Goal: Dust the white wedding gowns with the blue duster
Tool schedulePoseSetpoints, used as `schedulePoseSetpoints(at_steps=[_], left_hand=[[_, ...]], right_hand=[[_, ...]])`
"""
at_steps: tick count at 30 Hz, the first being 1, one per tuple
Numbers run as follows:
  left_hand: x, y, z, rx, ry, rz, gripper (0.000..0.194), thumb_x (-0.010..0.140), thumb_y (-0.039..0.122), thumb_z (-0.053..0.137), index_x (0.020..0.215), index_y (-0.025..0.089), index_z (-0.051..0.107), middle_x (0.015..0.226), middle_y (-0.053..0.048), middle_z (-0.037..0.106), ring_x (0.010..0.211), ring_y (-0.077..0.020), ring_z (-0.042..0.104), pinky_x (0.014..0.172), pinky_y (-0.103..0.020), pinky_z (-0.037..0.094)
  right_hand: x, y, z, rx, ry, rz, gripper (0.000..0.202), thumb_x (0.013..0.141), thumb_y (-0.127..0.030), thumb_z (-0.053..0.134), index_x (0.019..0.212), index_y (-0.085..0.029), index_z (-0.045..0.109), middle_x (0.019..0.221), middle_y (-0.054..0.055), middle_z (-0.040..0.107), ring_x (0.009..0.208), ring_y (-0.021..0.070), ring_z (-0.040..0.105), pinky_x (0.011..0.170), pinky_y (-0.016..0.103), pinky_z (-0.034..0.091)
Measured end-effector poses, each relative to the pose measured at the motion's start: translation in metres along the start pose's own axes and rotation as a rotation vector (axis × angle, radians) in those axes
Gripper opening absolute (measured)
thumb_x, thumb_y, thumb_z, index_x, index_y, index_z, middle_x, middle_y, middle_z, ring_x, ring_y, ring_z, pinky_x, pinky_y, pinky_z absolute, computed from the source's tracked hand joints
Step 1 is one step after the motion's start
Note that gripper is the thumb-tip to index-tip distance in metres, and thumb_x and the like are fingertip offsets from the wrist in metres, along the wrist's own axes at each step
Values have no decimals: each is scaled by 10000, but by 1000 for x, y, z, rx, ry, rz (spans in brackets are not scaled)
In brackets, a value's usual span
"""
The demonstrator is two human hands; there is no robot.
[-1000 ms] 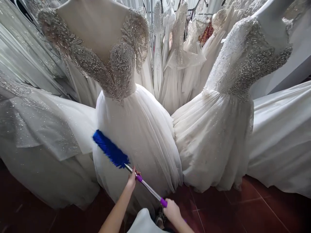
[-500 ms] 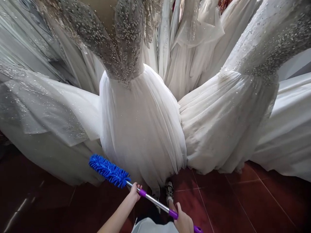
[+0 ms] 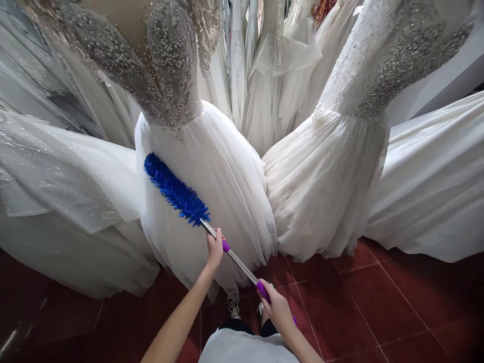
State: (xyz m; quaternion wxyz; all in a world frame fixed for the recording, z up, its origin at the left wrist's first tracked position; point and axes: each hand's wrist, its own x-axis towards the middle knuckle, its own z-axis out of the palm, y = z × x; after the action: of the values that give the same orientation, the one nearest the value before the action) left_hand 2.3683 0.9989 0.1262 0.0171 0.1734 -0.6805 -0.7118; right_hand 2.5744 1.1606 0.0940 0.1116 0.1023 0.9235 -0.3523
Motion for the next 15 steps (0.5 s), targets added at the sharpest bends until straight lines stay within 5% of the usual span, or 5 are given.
schedulePoseSetpoints(at_steps=[5, 9, 12, 15], left_hand=[[-42, -79, 13, 28, 107, -162, 192, 766, 346, 582, 786, 188, 477, 542, 59, 553, 473, -128, 556, 535, -245, 435], [-78, -124, 15, 9, 97, -539, 154, 745, 280, 626, 715, 143, 562, 540, -7, 622, 509, -152, 598, 581, -260, 458], [-106, -135, 21, -54, 57, -770, 187, 762, 243, 604, 633, 107, 597, 526, -61, 630, 510, -169, 616, 564, -269, 472], [-141, -119, 36, -131, 2, -760, 213, 741, 307, 633, 655, 113, 620, 581, -78, 658, 579, -186, 643, 584, -273, 490]], right_hand=[[-4, 53, -27, -214, -246, 174, 449, 741, -132, 451, 1163, -236, 565, 921, 61, 716, 871, 230, 657, 689, 264, 426], [-9, 94, -48, -258, -292, 134, 251, 752, -162, 457, 911, -229, 639, 813, 49, 714, 798, 232, 658, 640, 262, 405], [-18, 128, -64, -288, -257, 51, 298, 736, -132, 444, 944, -216, 640, 848, 57, 716, 807, 233, 658, 689, 282, 429], [-36, 169, -83, -253, -197, 3, 381, 755, -128, 412, 1062, -204, 626, 945, 78, 715, 860, 233, 658, 758, 297, 460]])
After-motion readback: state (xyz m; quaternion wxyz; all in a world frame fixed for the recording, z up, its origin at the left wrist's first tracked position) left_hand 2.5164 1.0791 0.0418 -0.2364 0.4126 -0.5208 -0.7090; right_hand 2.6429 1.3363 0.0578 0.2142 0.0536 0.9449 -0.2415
